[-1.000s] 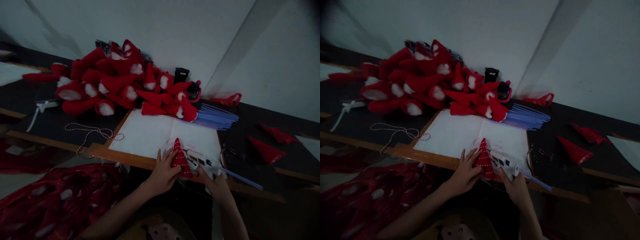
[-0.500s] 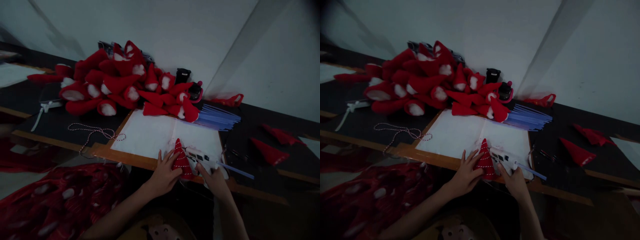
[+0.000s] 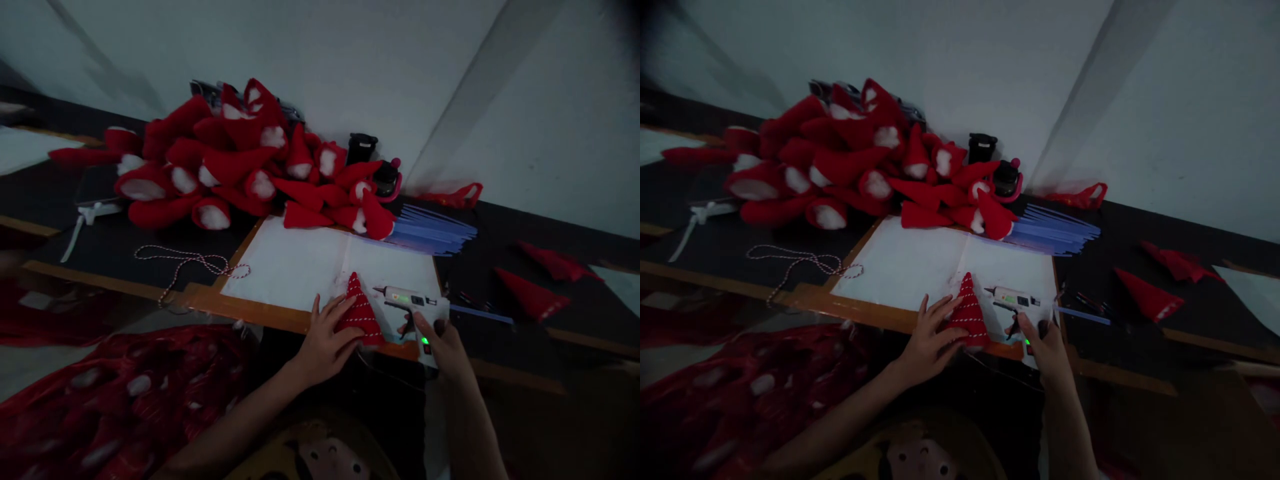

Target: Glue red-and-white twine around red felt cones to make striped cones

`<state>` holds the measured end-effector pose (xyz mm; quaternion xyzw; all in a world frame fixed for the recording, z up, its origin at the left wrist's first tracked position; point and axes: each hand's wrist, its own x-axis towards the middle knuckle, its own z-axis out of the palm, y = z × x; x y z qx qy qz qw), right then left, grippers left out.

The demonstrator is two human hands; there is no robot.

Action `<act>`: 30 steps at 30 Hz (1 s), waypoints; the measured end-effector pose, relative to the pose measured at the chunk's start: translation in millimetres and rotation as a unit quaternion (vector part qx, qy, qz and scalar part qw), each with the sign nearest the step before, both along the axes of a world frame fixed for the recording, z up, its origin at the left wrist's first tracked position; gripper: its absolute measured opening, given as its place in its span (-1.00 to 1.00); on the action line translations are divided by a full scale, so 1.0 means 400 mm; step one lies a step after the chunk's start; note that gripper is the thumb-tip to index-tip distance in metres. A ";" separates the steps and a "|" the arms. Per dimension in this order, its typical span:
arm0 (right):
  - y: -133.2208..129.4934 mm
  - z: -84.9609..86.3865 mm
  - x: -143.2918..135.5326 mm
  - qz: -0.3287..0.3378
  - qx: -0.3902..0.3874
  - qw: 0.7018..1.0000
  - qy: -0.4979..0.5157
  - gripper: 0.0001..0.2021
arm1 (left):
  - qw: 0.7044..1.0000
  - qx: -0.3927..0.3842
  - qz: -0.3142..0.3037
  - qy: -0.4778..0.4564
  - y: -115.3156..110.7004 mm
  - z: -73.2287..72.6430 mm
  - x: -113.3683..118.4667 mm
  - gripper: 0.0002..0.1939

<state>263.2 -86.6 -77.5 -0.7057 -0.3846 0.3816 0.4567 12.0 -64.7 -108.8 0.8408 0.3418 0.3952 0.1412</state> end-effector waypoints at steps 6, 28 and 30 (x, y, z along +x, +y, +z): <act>-0.101 0.035 -0.018 -0.012 0.042 0.999 -0.001 -0.60 | 0.996 0.020 -0.017 -0.088 -0.011 -0.002 -0.005 -0.50; -0.276 0.049 -0.059 0.139 0.071 0.939 -0.308 -0.74 | 0.993 0.106 -0.052 -0.008 0.051 0.021 0.027 -0.72; -0.273 0.036 -0.054 0.136 0.080 0.932 -0.326 -0.72 | 0.993 0.105 -0.050 0.008 0.057 0.029 0.033 -0.74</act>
